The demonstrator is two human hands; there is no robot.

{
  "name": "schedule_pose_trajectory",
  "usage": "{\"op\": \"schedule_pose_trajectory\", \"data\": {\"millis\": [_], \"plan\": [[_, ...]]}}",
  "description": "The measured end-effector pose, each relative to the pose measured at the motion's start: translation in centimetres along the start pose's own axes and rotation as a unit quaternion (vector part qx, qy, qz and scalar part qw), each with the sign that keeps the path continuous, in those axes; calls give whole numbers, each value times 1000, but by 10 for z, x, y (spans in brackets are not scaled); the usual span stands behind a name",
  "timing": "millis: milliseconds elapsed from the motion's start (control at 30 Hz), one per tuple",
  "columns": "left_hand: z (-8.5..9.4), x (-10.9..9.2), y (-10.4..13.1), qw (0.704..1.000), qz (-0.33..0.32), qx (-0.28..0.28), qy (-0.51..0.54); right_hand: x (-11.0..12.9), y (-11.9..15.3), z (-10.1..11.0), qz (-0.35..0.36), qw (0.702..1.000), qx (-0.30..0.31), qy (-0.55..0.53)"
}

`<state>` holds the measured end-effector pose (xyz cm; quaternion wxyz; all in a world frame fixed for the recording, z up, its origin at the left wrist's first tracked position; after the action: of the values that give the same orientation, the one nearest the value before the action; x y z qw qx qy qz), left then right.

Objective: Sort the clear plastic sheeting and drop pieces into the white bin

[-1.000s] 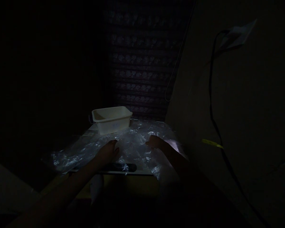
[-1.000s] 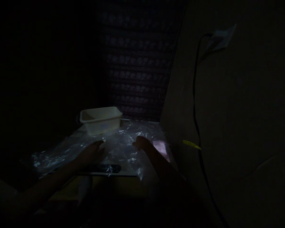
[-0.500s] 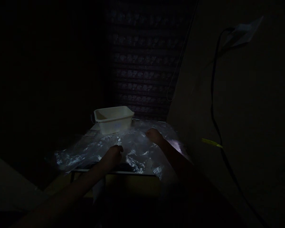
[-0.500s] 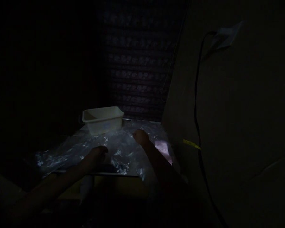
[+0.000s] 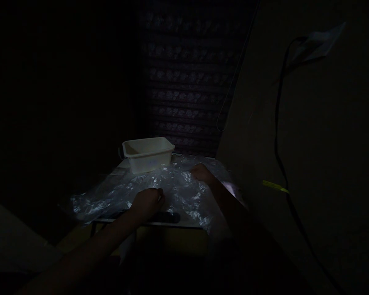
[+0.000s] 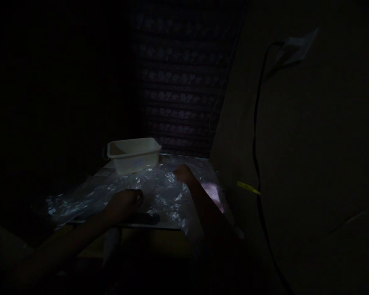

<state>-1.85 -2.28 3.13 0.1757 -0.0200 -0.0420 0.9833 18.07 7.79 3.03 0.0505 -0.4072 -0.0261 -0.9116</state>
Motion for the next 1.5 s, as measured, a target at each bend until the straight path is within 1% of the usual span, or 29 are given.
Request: {"op": "schedule_pose_trajectory", "data": {"millis": [67, 133, 200, 233, 300, 367, 433, 500, 533, 600, 667, 733, 767, 833, 933, 1033, 1133, 1267, 1333, 1400, 1500], "plan": [[-2, -6, -5, 999, -44, -2, 15, 0, 4, 9, -26, 999, -8, 41], [-8, -15, -9, 994, -105, -10, 30, -2, 11, 18, -53, 995, -3, 84], [-15, -24, -11, 986, -160, -29, 26, -5, 20, 21, -69, 990, 22, 117], [-20, -28, -11, 983, -179, -38, 17, -7, 25, 21, -64, 988, 35, 135], [-29, -35, -12, 979, -195, -51, -3, -9, 32, 17, -22, 982, 51, 182], [-36, -38, -12, 978, -202, -54, -17, -10, 36, 11, 30, 973, 44, 223], [-41, -38, -12, 977, -208, -47, -27, -8, 38, 5, 56, 973, 35, 222], [-43, -37, -11, 977, -205, -30, -37, -4, 38, 1, 48, 982, 46, 178], [-44, -37, -11, 978, -203, -21, -42, -2, 39, 1, 33, 989, 55, 134], [-44, -37, -9, 978, -201, -3, -46, 1, 40, 1, -17, 997, 78, 10], [-44, -38, -6, 978, -206, 12, -44, 3, 42, 1, -74, 983, 114, -127], [-44, -39, -4, 976, -211, 25, -40, 3, 45, 1, -114, 960, 145, -212], [-43, -39, -3, 976, -213, 29, -38, 3, 47, 1, -129, 950, 152, -241], [-39, -39, 0, 976, -213, 32, -32, 4, 50, 1, -143, 938, 142, -281], [-32, -40, 4, 979, -197, 45, -28, 7, 53, 3, -126, 937, 117, -305], [-27, -39, 6, 982, -178, 56, -27, 11, 55, 5, -114, 954, 96, -260], [-26, -38, 6, 982, -182, 41, -20, 11, 53, 6, -110, 977, 98, -157], [-24, -40, 6, 979, -200, 37, -12, 3, 47, 2, -51, 993, 107, -19], [-22, -44, 8, 976, -209, 53, -12, -2, 41, 1, 5, 997, 74, 38], [-19, -50, 10, 973, -220, 70, -11, -7, 34, 3, 55, 995, 20, 82], [-18, -60, 11, 969, -235, 76, -7, -9, 27, 10, 83, 988, -32, 124]]}}
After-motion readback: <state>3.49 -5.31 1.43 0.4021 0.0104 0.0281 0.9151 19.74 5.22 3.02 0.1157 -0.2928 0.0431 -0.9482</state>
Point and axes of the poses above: each hand's wrist, its own y-axis away from the middle knuckle, its own z-axis out of the back of the hand, x = y × z, the point moved 1 cm from there along -y, towards the middle knuckle, and after that the axes turned 2 degrees about z, right-handed, at the moved point
